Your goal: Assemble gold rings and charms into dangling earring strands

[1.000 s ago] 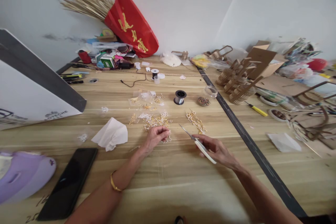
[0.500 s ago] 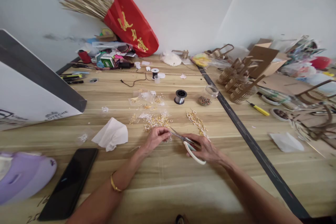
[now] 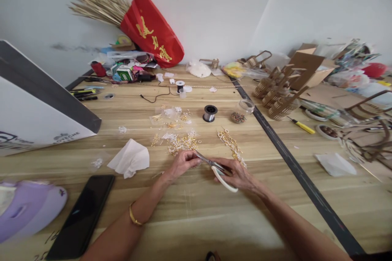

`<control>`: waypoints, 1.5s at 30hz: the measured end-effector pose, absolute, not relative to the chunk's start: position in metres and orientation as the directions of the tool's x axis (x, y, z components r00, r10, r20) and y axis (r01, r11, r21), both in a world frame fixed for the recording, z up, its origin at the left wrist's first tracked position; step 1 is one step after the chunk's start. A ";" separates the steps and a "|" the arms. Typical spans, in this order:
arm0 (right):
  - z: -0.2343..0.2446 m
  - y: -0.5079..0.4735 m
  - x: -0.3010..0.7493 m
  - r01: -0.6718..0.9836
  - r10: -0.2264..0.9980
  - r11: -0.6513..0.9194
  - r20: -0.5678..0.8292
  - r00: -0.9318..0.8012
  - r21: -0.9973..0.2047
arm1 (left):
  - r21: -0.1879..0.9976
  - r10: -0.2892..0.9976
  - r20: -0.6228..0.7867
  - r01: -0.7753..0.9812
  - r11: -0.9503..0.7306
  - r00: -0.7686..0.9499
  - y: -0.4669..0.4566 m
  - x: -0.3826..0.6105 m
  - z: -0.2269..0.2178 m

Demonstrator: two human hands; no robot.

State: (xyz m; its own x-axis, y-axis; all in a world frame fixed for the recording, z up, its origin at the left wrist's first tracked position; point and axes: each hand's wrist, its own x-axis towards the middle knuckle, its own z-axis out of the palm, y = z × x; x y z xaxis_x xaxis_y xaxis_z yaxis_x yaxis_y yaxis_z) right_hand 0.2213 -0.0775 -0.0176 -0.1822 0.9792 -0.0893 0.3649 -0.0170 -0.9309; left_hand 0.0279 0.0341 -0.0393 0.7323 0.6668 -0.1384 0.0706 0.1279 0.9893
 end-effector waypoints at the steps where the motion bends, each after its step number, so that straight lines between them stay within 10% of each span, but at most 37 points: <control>1: -0.018 -0.078 0.222 0.355 0.977 -0.013 -0.087 -0.193 -0.935 | 0.990 0.665 -0.138 0.076 0.123 0.734 0.034 0.028 -0.039; 45: -0.028 -0.080 0.242 0.413 0.985 -0.054 -0.118 -0.129 -0.909 | 0.964 0.788 -0.208 -0.013 0.265 0.579 0.039 0.027 -0.034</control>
